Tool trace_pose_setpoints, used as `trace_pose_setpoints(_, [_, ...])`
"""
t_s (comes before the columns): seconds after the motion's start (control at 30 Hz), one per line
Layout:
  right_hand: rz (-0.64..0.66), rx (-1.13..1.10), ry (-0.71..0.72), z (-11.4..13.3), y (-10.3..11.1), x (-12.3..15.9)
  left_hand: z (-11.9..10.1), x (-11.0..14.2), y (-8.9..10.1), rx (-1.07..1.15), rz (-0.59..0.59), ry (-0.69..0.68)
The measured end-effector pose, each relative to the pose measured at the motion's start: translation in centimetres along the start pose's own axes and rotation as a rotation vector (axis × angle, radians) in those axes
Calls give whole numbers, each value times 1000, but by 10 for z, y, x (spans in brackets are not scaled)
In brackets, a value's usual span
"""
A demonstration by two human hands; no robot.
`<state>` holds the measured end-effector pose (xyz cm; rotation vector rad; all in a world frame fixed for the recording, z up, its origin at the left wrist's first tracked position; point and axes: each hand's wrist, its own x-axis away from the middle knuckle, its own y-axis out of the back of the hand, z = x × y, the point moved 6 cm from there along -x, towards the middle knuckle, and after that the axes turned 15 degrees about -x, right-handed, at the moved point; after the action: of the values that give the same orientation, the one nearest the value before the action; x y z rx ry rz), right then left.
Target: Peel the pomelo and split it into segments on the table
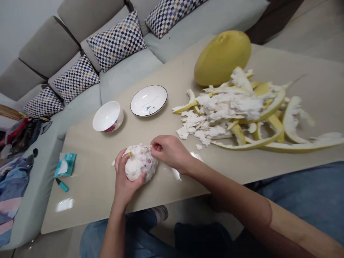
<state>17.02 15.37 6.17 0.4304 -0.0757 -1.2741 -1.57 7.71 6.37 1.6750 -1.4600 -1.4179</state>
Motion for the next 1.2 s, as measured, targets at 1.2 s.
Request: trace_pose_setpoints(1.2, [286, -263, -191, -12, -68, 120, 30, -41, 12, 221, 505, -77])
